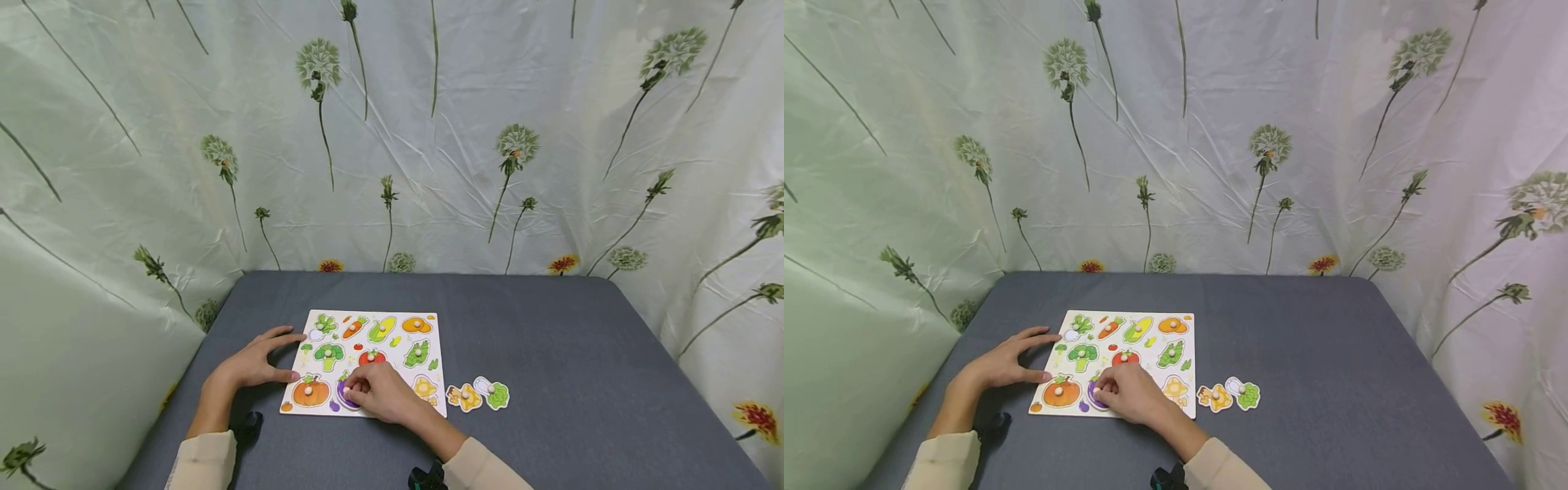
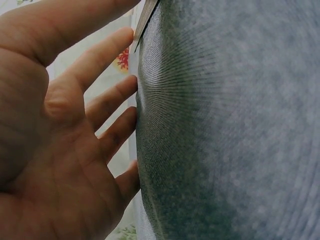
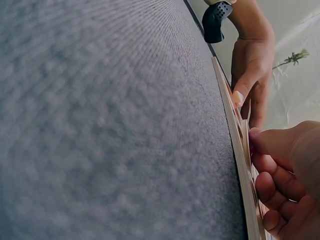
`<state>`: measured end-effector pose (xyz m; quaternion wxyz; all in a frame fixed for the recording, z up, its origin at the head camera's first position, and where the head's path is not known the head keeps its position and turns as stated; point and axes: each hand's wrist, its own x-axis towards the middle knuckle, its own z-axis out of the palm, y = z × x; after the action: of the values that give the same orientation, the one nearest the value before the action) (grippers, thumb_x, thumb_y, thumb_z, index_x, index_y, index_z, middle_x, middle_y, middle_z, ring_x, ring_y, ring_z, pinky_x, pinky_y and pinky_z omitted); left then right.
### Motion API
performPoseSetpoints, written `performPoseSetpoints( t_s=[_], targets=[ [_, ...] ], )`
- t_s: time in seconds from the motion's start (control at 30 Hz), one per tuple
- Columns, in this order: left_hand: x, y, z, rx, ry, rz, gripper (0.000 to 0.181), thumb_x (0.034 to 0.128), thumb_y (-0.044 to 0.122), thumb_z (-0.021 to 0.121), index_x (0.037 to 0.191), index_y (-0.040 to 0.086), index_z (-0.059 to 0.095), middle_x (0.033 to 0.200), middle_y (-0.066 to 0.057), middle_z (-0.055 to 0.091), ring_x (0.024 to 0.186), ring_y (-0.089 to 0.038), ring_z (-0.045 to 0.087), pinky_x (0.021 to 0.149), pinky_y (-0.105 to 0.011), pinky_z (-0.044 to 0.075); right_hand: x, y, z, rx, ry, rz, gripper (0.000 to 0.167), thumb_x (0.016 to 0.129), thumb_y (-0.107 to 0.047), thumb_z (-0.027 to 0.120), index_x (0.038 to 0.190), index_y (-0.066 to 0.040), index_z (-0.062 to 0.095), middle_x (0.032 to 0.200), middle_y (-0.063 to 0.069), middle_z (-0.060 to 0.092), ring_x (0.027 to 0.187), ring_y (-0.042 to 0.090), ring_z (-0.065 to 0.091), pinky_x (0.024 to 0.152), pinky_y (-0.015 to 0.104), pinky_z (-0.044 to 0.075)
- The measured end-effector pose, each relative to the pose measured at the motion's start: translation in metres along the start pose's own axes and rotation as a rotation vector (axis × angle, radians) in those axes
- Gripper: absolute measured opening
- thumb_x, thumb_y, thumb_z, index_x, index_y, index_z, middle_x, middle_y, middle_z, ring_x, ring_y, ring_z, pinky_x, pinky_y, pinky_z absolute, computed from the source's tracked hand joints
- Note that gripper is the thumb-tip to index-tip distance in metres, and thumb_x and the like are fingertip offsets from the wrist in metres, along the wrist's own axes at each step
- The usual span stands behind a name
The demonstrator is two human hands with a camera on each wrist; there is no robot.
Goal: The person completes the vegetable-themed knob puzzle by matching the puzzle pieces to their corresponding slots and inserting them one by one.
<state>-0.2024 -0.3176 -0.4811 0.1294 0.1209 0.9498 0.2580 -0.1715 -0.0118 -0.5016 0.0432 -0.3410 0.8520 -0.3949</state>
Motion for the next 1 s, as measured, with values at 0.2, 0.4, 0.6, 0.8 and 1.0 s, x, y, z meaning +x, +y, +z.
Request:
performPoseSetpoints(
  t_s=[0.2,0.4,0.6,0.8,1.0],
  targets=[
    [0.0007,0.0005,-0.0001,0.009,0.001,0.000,0.085,0.0766,0.050,0.086,0.150,0.022,0.055,0.163,-0.022,0.033,0.147,-0.056,0.027,0.108,-0.078,0.030,0.0012,0.0015,0.0000,-0.025,0.006,-0.023,0.006,0.094,-0.014,0.075,0.093,-0.011,0.079,0.069,-0.012,0.060,0.062,-0.009,0.046,0.059,0.010,0.039],
    [0.0009,0.0002,-0.0002,0.008,-0.002,0.007,0.085,0.0764,0.050,0.086,0.150,0.020,0.055,0.163,-0.023,0.033,0.147,-0.061,0.025,0.108,-0.080,0.028,0.0015,0.0019,0.0001,-0.037,-0.010,-0.005,0.006,0.094,-0.013,0.075,0.095,-0.012,0.080,0.070,-0.013,0.061,0.063,-0.008,0.047,0.060,0.010,0.039],
    [0.0012,-0.0011,0.0001,0.013,-0.003,0.007,0.086,0.0763,0.049,0.086,0.150,0.019,0.055,0.163,-0.024,0.033,0.146,-0.061,0.025,0.107,-0.080,0.028,0.0016,0.0025,0.0019,-0.049,-0.007,-0.009,0.007,0.093,-0.013,0.075,0.096,-0.011,0.081,0.071,-0.012,0.061,0.064,-0.007,0.046,0.060,0.010,0.038],
    [0.0010,-0.0022,0.0002,0.016,-0.006,0.010,0.086,0.0764,0.050,0.086,0.150,0.020,0.055,0.163,-0.023,0.033,0.146,-0.060,0.026,0.107,-0.079,0.030,0.0002,0.0020,0.0028,-0.030,-0.002,0.012,0.006,0.092,-0.013,0.077,0.096,-0.011,0.080,0.072,-0.012,0.061,0.066,-0.006,0.048,0.061,0.011,0.040],
    [0.0014,-0.0026,0.0006,0.016,-0.006,0.011,0.086,0.0763,0.051,0.086,0.150,0.020,0.055,0.163,-0.023,0.033,0.146,-0.059,0.026,0.107,-0.079,0.030,-0.0036,0.0028,-0.0008,0.030,-0.008,0.032,0.008,0.093,-0.014,0.076,0.100,-0.013,0.079,0.076,-0.013,0.059,0.069,-0.004,0.050,0.065,0.013,0.043]
  ],
)
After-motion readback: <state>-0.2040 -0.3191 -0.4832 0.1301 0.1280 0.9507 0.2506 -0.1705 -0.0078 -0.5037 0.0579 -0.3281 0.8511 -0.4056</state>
